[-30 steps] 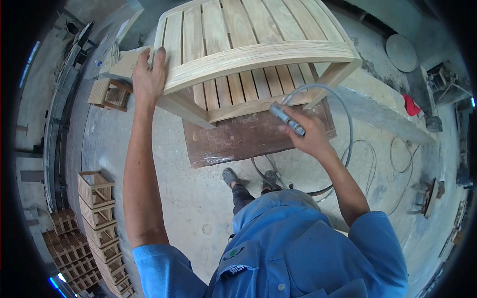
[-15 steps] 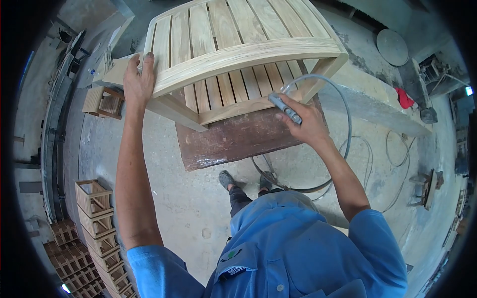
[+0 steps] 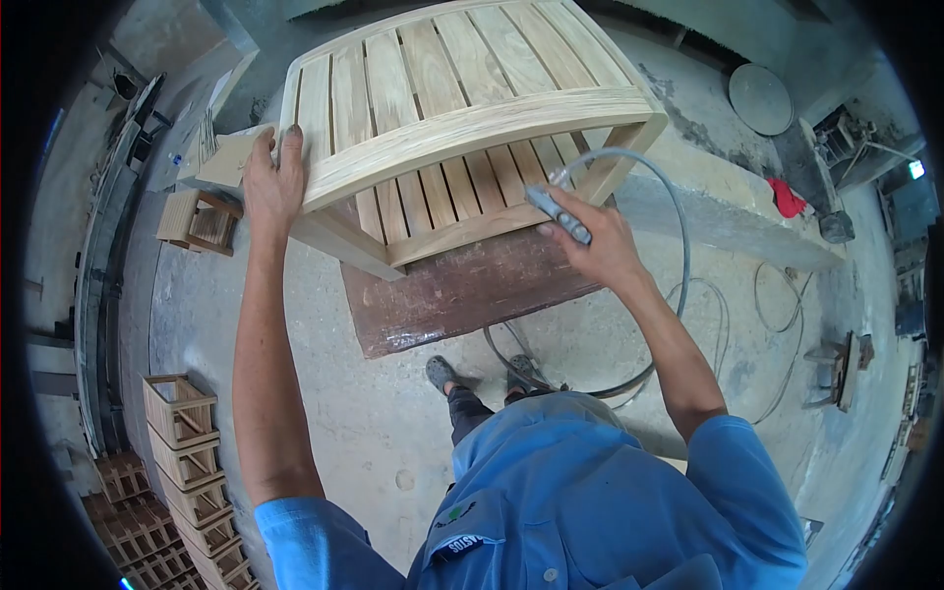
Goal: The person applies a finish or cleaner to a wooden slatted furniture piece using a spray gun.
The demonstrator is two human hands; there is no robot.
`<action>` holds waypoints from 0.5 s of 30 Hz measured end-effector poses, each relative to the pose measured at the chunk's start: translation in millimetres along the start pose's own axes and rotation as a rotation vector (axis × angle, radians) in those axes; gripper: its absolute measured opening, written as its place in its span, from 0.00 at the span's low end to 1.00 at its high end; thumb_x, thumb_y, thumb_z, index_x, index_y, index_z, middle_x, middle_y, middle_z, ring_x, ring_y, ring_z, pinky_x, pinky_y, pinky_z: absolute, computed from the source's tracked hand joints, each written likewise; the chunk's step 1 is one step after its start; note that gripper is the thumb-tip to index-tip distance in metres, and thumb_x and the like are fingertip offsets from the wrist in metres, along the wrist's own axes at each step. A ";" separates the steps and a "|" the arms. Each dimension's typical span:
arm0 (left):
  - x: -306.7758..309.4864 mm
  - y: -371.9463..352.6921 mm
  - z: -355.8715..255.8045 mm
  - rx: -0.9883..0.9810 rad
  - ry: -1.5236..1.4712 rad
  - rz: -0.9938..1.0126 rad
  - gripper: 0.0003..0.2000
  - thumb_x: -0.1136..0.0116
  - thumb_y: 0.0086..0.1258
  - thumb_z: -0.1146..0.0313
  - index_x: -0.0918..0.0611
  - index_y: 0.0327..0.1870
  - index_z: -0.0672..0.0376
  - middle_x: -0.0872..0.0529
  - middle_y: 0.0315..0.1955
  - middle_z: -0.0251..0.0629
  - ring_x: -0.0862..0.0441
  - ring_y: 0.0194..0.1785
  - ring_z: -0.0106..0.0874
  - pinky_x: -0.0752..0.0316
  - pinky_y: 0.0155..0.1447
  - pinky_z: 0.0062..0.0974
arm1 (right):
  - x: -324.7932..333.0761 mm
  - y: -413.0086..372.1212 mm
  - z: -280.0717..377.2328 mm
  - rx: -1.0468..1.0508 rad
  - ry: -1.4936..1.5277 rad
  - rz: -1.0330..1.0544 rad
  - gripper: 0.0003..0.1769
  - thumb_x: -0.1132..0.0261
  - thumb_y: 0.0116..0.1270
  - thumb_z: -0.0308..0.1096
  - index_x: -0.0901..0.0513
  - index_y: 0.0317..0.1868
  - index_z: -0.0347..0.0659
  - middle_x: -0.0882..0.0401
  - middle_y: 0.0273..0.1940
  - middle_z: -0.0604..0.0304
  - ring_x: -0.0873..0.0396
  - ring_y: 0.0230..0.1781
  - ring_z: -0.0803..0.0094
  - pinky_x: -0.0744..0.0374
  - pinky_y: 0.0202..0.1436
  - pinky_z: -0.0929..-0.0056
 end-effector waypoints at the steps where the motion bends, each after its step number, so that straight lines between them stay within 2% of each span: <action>1: 0.6 -1.4 -1.1 0.013 0.007 0.009 0.36 0.52 0.74 0.40 0.26 0.65 0.69 0.21 0.58 0.65 0.24 0.64 0.54 0.32 0.68 0.40 | 0.9 9.2 2.3 -0.027 0.015 0.000 0.28 0.26 0.60 0.35 0.19 0.62 0.46 0.13 0.44 0.46 0.12 0.39 0.52 0.17 0.43 0.64; 3: 2.2 -3.5 -3.5 0.016 -0.001 0.008 0.36 0.52 0.74 0.40 0.25 0.65 0.69 0.21 0.58 0.65 0.24 0.64 0.54 0.32 0.68 0.40 | 2.5 18.3 1.2 -0.054 0.026 0.001 0.28 0.26 0.61 0.35 0.19 0.62 0.46 0.13 0.43 0.46 0.12 0.38 0.53 0.18 0.42 0.65; 5: 2.6 -3.3 -3.2 0.022 -0.012 0.005 0.36 0.51 0.74 0.40 0.25 0.64 0.69 0.21 0.58 0.65 0.24 0.64 0.54 0.32 0.68 0.40 | 4.2 22.2 -0.4 0.026 0.045 -0.094 0.28 0.26 0.61 0.33 0.19 0.63 0.46 0.13 0.43 0.47 0.12 0.38 0.56 0.18 0.42 0.66; 9: 1.5 -5.2 -2.8 0.016 -0.037 -0.005 0.35 0.50 0.74 0.41 0.24 0.63 0.70 0.20 0.57 0.64 0.24 0.63 0.54 0.32 0.67 0.42 | 17.9 5.3 -8.9 0.063 0.048 -0.120 0.28 0.26 0.61 0.32 0.20 0.63 0.45 0.13 0.42 0.46 0.12 0.39 0.58 0.18 0.42 0.68; 12: 3.3 -7.6 -7.5 0.018 -0.055 -0.018 0.34 0.48 0.73 0.43 0.23 0.62 0.71 0.20 0.56 0.63 0.24 0.62 0.54 0.32 0.67 0.43 | 30.4 -10.5 -20.2 -0.052 0.020 -0.092 0.28 0.26 0.61 0.32 0.20 0.63 0.44 0.13 0.43 0.45 0.11 0.41 0.60 0.19 0.43 0.70; 14: 4.4 -8.1 -7.9 0.017 -0.068 -0.018 0.33 0.48 0.73 0.44 0.23 0.62 0.70 0.20 0.56 0.62 0.24 0.63 0.54 0.32 0.67 0.43 | 36.7 -14.6 -27.5 -0.166 0.017 -0.049 0.27 0.27 0.63 0.39 0.19 0.62 0.49 0.14 0.50 0.48 0.16 0.49 0.48 0.18 0.50 0.62; 15: 5.4 -8.7 -9.1 0.006 -0.075 -0.021 0.33 0.48 0.73 0.44 0.23 0.62 0.70 0.20 0.56 0.62 0.25 0.63 0.54 0.33 0.68 0.43 | 38.9 -14.3 -28.4 -0.167 0.013 -0.050 0.27 0.27 0.63 0.39 0.19 0.62 0.49 0.14 0.50 0.48 0.16 0.49 0.48 0.18 0.50 0.62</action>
Point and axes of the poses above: each hand's wrist, its own y-axis towards the middle knuckle, its own x-axis out of the back of the hand, z = x × y, the point moved 3 cm from there along y, towards the middle knuckle
